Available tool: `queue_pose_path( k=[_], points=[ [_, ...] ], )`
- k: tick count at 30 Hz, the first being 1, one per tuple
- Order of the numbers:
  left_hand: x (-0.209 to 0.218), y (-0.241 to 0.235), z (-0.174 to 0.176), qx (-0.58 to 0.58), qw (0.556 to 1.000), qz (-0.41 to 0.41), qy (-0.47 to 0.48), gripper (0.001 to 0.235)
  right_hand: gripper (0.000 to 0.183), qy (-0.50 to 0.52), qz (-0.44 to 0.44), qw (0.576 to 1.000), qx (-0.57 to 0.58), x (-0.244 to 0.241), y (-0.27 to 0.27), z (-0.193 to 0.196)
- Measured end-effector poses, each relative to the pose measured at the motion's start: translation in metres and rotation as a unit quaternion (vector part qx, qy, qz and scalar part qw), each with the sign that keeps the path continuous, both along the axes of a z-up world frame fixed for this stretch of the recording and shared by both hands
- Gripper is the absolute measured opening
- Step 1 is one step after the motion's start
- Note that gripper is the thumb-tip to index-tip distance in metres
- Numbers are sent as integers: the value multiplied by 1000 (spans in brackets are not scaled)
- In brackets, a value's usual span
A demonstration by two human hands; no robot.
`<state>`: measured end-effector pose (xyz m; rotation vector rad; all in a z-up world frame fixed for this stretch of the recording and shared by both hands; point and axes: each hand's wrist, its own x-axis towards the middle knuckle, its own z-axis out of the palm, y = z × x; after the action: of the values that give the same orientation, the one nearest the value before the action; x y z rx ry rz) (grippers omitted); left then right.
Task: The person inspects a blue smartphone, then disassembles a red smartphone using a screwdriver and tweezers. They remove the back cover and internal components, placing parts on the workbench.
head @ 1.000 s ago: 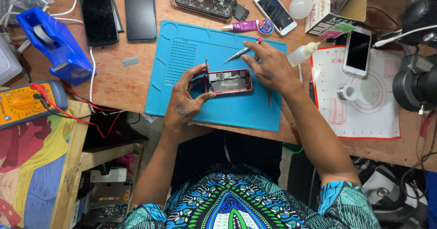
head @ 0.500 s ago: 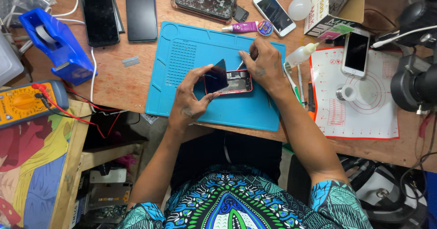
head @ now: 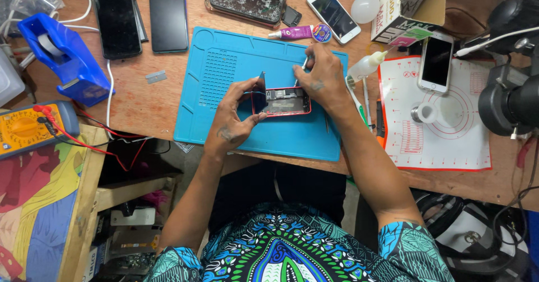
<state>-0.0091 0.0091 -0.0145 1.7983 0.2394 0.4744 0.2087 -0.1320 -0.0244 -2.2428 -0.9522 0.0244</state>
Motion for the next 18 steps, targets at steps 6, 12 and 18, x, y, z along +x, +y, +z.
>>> queue_pose_path(
  k=[6,12,18],
  points=[
    [0,-3,-4,-101,994,-23,-18,73,39,84,-3,996,0,-4,-2,9],
    [0,-3,-6,-96,995,-21,-18,74,41,70,41,991,104,-7,-9,12],
    [0,-3,-8,-106,994,-19,-12,74,14,148,144,944,259,-21,-21,19]
  ],
)
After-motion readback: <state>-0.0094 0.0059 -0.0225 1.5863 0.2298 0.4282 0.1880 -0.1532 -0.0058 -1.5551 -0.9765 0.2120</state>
